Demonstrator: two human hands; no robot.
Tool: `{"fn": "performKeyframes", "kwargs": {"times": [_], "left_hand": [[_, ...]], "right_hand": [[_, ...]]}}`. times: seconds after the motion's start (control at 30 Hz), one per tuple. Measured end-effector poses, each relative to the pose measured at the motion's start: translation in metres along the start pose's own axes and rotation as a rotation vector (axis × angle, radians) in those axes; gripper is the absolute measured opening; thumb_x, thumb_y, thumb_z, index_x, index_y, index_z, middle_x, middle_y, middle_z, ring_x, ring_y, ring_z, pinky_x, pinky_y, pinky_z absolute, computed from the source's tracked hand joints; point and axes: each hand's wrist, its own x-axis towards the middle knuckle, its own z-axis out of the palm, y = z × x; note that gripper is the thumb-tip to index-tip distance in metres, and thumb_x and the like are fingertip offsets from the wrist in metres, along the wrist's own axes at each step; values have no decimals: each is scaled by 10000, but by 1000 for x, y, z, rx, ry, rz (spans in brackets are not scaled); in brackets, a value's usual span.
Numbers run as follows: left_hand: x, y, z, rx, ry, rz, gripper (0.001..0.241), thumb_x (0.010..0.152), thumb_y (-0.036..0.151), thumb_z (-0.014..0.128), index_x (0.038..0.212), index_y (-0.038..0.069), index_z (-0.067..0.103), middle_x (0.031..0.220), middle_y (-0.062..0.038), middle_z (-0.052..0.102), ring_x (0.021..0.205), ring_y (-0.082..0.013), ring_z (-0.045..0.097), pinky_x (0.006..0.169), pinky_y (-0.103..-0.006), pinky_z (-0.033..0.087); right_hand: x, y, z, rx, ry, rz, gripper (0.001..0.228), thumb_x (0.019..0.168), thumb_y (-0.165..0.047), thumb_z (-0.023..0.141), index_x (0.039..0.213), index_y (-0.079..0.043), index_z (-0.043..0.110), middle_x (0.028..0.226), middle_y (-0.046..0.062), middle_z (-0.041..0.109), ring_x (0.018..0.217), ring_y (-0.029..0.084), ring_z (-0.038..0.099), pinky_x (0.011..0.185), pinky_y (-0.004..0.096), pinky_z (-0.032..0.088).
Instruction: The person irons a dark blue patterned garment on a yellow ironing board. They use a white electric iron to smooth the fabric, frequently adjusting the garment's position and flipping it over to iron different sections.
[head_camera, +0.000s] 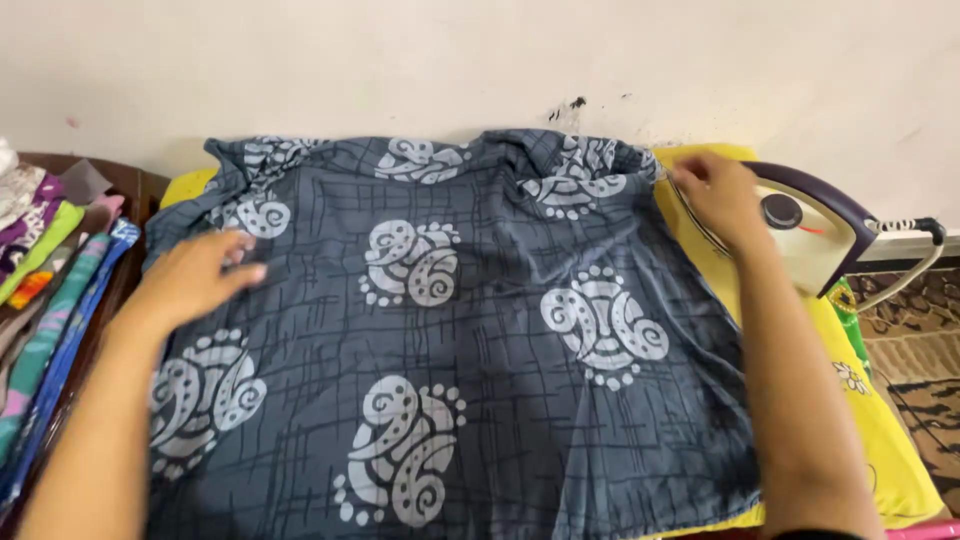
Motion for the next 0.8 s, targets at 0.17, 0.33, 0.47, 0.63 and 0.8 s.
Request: {"fn": "performKeyframes", "kwargs": {"times": [0.17, 0.33, 0.47, 0.63, 0.8], "left_hand": [[102, -6, 47, -81, 200, -51, 576, 947, 396, 678, 1466, 183, 549, 1389, -202, 569, 1228, -493, 597, 982, -637, 461], [127, -6, 70, -111, 177, -140, 743, 922, 458, 709, 1565, 190, 449, 1523, -191, 473, 1282, -501, 586, 1045, -643, 454], [118, 13, 58, -186, 235, -175, 843, 848, 457, 795, 1545, 134, 447, 1465, -209, 480, 1237, -542, 591, 1038, -651, 449], [149, -17, 88, -141, 260, -178, 663, 869, 445, 814, 1380, 93, 581, 1337, -195, 584, 1220, -474, 627, 1011, -611, 473], [148, -15, 97, -131, 467, -287, 248, 1066, 255, 639, 1269, 113, 636, 1161, -189, 687, 1063, -495, 682, 893, -642, 533]], "right_hand": [[25, -13, 48, 204, -310, 133, 456, 792, -261, 833, 1184, -86, 677, 916, 186, 692, 847, 335, 687, 814, 441, 512], [7, -27, 33, 419, -820, 358, 490, 895, -448, 691, 1204, -72, 638, 704, 187, 739, 642, 275, 749, 584, 332, 577], [34, 0, 82, 346, -593, 402, 567, 908, -583, 691, 1060, -36, 685, 678, 174, 713, 437, 228, 611, 399, 294, 375], [60, -36, 117, 26, -704, 131, 421, 656, -524, 903, 842, -154, 828, 790, 58, 782, 790, 267, 740, 761, 336, 527], [131, 27, 136, -43, -145, 164, 268, 714, -451, 880, 951, -355, 796, 945, 23, 766, 967, 342, 722, 847, 428, 562]]}}
